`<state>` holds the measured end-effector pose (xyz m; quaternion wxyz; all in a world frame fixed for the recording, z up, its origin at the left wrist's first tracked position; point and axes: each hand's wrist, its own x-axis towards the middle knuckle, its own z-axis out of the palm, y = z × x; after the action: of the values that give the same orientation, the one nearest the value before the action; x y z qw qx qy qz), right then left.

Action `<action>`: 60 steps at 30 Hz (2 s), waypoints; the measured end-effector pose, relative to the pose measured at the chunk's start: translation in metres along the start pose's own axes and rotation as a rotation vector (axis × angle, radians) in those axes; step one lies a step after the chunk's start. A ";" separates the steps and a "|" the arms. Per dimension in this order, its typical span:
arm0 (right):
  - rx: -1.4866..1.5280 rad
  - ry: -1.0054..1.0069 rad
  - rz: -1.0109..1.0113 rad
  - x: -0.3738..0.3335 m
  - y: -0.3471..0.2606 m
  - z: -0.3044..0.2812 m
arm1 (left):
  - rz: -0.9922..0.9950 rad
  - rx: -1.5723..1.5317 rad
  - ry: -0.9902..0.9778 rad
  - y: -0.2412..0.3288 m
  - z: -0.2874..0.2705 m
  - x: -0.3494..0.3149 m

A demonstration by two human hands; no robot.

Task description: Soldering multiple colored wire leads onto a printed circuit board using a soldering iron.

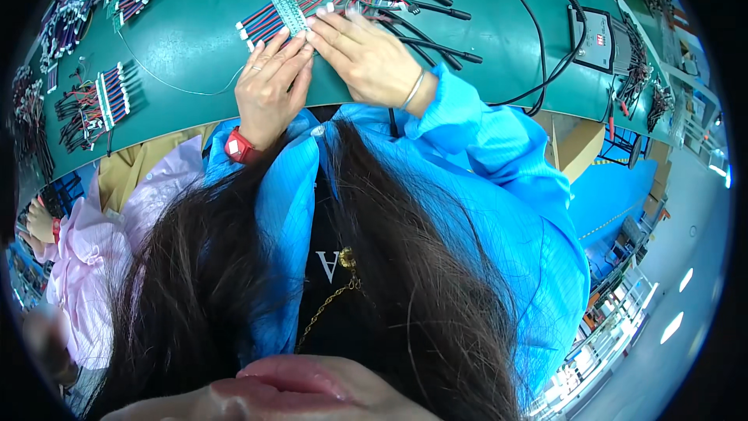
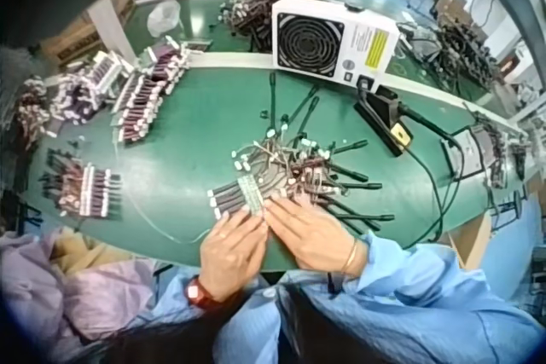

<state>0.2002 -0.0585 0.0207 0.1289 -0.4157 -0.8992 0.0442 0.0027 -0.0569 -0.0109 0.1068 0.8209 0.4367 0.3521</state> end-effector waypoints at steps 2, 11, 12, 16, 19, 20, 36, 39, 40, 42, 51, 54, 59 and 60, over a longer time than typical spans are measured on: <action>-0.174 -0.032 -0.041 0.009 0.009 -0.001 | -0.009 0.005 -0.010 0.000 0.000 0.000; -0.239 0.094 -0.061 0.032 0.071 0.017 | -0.016 0.004 -0.024 0.001 -0.002 0.005; -0.266 0.104 -0.062 0.031 0.076 0.021 | -0.009 0.001 -0.015 0.002 -0.003 0.005; -0.138 0.190 -0.005 0.031 0.079 0.028 | -0.029 0.000 -0.039 0.001 -0.001 0.004; -0.085 0.210 0.047 0.033 0.073 0.020 | -0.034 0.009 -0.046 -0.001 0.000 0.003; -0.084 0.200 0.086 0.032 0.071 0.016 | -0.027 0.011 -0.048 -0.001 0.001 0.003; -0.025 -0.144 0.294 0.038 0.073 -0.004 | 0.028 0.051 -0.073 -0.002 0.002 0.001; -0.099 0.014 0.173 0.037 0.072 -0.003 | 0.035 0.079 -0.052 0.002 -0.001 0.003; -0.114 0.096 0.128 0.035 0.070 -0.001 | 0.036 0.086 -0.043 0.004 -0.002 0.003; -0.149 0.256 0.055 0.027 0.066 -0.002 | 0.054 0.088 -0.026 0.007 -0.003 0.004; 1.250 1.247 0.817 -0.075 0.078 -0.064 | 0.063 0.078 0.203 -0.012 -0.022 -0.005; 1.211 1.322 0.919 -0.084 0.102 -0.076 | -0.089 0.258 0.194 -0.030 -0.035 -0.010; 1.003 0.951 1.166 -0.057 0.149 -0.083 | -0.057 0.331 0.105 -0.039 -0.046 -0.013; 0.963 0.901 1.256 -0.051 0.156 -0.083 | -0.046 0.309 0.123 -0.037 -0.045 -0.012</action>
<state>0.3689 0.0018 0.0620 0.5801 -0.7082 -0.2559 0.3105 -0.0561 -0.0501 -0.0015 -0.0396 0.7943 0.5100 0.3277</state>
